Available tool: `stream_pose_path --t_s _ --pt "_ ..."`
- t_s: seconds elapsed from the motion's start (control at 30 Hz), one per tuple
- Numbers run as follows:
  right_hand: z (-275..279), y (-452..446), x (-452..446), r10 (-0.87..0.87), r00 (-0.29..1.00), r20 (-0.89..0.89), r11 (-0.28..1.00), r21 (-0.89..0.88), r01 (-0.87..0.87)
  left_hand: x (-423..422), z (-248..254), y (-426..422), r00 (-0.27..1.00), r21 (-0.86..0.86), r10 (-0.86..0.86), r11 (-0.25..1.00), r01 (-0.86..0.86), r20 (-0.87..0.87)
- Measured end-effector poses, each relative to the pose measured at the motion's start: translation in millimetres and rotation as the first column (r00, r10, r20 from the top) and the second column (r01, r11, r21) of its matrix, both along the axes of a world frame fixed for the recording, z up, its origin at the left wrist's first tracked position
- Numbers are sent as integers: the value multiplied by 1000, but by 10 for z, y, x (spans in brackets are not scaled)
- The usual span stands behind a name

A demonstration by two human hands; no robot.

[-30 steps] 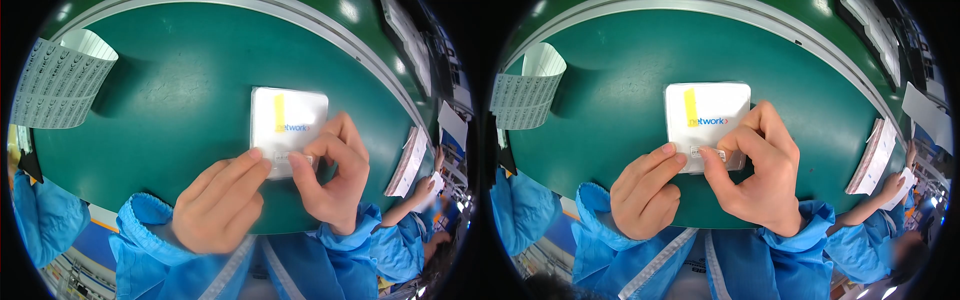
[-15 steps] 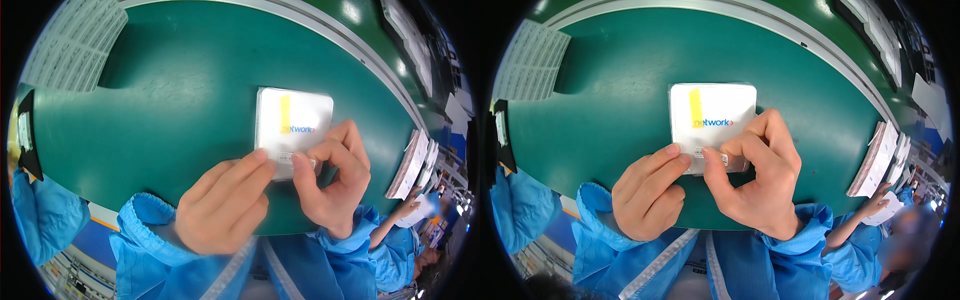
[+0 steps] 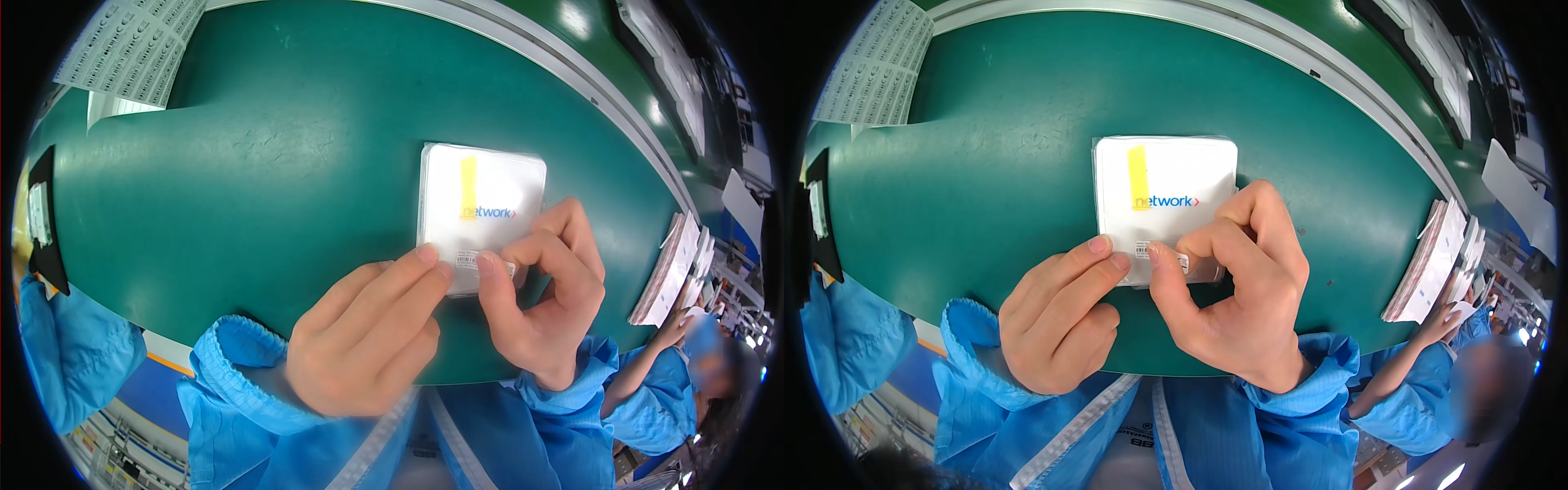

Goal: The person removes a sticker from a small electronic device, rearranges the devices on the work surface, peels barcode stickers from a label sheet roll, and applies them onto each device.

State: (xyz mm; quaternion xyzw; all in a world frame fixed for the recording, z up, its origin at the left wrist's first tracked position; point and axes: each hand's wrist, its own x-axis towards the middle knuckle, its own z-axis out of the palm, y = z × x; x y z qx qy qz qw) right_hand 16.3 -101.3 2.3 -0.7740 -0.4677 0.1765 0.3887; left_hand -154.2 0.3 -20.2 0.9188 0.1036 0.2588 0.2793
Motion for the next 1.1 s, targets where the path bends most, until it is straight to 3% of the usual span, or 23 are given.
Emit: stream_pose_path --t_s 0.2,0.4,0.47,0.57,1.1 --pt "32 -7 -60 -96 993 -75 994 -58 92 33 3 5 1000 8 4 1000 -5 10" --pt "4 -9 -46 -96 992 -86 995 -46 92 37 -10 -2 1000 34 -4 999 4 13" --pt "-37 -6 0 -3 1000 -1 999 35 3 37 -1 -1 1000 44 -6 999 6 7" --pt "-43 -3 1 -4 1000 5 999 44 4 34 19 -1 1000 50 -15 999 16 -20" --pt "-4 11 -30 -15 1000 -12 1000 6 16 24 55 -20 996 80 0 997 6 -84"
